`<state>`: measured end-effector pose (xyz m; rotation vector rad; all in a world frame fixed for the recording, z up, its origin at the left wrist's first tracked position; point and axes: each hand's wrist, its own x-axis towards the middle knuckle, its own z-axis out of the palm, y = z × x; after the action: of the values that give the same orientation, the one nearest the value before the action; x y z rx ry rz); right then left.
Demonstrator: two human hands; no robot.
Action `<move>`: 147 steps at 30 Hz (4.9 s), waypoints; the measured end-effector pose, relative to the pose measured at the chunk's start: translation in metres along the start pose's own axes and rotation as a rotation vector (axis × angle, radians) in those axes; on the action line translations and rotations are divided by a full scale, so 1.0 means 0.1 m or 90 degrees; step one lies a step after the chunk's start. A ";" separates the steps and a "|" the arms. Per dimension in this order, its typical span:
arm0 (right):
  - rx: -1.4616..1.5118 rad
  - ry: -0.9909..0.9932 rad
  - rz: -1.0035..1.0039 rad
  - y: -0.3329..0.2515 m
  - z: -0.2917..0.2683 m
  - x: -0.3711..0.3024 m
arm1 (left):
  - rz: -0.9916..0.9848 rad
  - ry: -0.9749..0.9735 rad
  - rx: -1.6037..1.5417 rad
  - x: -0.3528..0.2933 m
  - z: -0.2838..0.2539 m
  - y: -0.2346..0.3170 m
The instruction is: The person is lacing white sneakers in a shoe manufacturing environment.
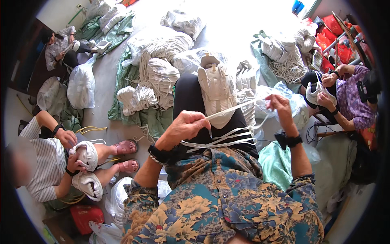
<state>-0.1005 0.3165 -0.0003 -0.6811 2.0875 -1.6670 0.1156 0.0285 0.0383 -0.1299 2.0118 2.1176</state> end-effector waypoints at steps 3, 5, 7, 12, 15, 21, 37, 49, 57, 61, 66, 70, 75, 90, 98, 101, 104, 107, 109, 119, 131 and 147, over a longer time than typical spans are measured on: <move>-0.031 0.070 0.023 0.22 -0.41 0.06 | 0.007 0.031 -0.090 -0.01 -0.05 0.00; -0.065 0.133 0.044 0.49 -0.69 0.13 | 0.019 0.055 -0.094 0.04 -0.07 -0.03; -0.170 0.231 0.055 0.83 -1.03 0.18 | 0.029 0.077 -0.091 0.06 -0.11 -0.03; -0.669 0.319 0.072 1.08 -1.26 0.14 | 0.010 0.112 -0.041 0.13 -0.05 0.04; -0.166 0.043 -0.087 0.33 -0.04 0.25 | 0.038 0.102 -0.054 0.31 0.18 -0.06; 0.000 -0.298 0.046 -0.38 0.79 -0.05 | 0.084 0.067 -0.034 0.41 0.26 -0.06; -0.300 0.111 0.114 0.69 -0.42 0.26 | 0.122 0.065 0.063 0.39 0.13 -0.16; -0.057 -0.084 0.025 -0.05 0.34 -0.04 | 0.057 0.076 -0.021 0.42 0.18 -0.20; 0.097 -0.256 -0.024 -0.49 1.01 -0.07 | 0.035 0.035 -0.083 0.60 0.40 -0.26; -0.153 -0.220 -0.052 -0.39 0.94 0.01 | 0.020 0.063 -0.142 0.50 0.33 -0.14; -0.199 -0.131 -0.060 -0.32 0.97 -0.02 | 0.000 0.097 -0.131 0.53 0.32 -0.24; -0.112 -0.152 -0.098 -0.45 1.14 -0.02 | 0.001 0.092 -0.190 0.59 0.35 -0.26; -0.149 -0.039 -0.074 -0.29 1.12 0.21 | 0.014 0.360 -0.172 0.71 0.22 -0.38; -0.358 0.012 -0.201 -0.27 1.32 0.41 | -0.152 0.347 -0.214 0.94 0.06 -0.47; -0.257 -0.083 -0.152 -0.19 1.20 0.52 | -0.134 0.340 -0.266 0.93 0.07 -0.51; -0.236 -0.075 -0.120 -0.20 1.22 0.51 | -0.136 0.335 -0.263 0.93 0.05 -0.53; -0.289 -0.081 -0.123 -0.30 1.26 0.51 | -0.124 0.339 -0.280 0.92 0.05 -0.54; -0.358 -0.090 -0.152 -0.38 1.29 0.52 | -0.114 0.335 -0.294 0.92 0.04 -0.57; -0.383 -0.096 -0.172 -0.37 1.29 0.54 | -0.117 0.337 -0.296 0.94 0.03 -0.57; -0.324 -0.115 -0.149 -0.32 1.33 0.56 | -0.105 0.333 -0.271 0.91 0.04 -0.58; -0.423 -0.078 -0.143 -0.35 1.35 0.59 | -0.126 0.345 -0.278 0.94 0.04 -0.56; -0.463 -0.109 -0.182 -0.46 1.34 0.50 | -0.139 0.355 -0.232 0.93 0.07 -0.53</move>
<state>-0.0582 0.1731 0.0149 -1.3354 2.5438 -0.8729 0.0376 0.0461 -0.0328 -1.0505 1.7090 2.4580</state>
